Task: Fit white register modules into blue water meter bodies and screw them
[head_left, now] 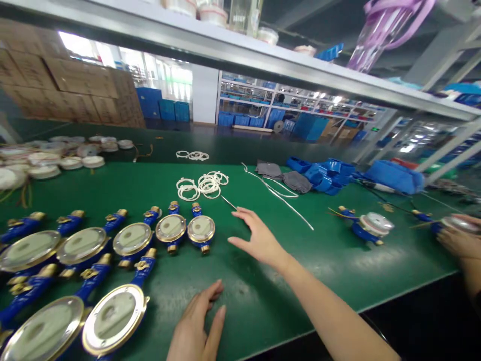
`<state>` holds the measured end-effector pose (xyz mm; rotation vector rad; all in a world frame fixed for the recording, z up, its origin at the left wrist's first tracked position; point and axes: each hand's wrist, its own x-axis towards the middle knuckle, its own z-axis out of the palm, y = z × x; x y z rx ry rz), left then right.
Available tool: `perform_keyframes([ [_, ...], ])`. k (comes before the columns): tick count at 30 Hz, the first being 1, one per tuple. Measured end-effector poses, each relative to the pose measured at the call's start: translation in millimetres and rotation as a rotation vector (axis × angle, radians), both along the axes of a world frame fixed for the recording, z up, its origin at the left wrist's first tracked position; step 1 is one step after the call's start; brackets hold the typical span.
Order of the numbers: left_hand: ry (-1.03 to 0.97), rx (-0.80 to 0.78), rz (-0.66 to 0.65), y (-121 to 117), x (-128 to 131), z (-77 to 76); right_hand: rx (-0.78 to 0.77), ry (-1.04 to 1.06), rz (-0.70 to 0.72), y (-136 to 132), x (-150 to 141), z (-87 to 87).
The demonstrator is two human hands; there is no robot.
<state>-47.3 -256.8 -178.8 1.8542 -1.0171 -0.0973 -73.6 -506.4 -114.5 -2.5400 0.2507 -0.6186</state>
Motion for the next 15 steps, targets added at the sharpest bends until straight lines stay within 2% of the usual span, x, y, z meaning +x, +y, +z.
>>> perform_keyframes([
  [3,0.069,0.001,0.037,-0.3,-6.5,1.1,0.133,0.083,0.157,45.0,51.0,-2.7],
  [7,0.128,-0.089,0.141,-1.5,-10.3,-2.7,0.164,0.094,0.161,60.1,88.5,-9.7],
  [11,0.086,-0.162,0.169,-4.9,-9.9,-10.2,0.161,0.057,0.101,62.4,80.6,-13.7],
  [15,-0.014,-0.206,0.179,-8.1,-8.5,-16.6,0.163,0.021,0.059,74.7,39.2,-15.4],
])
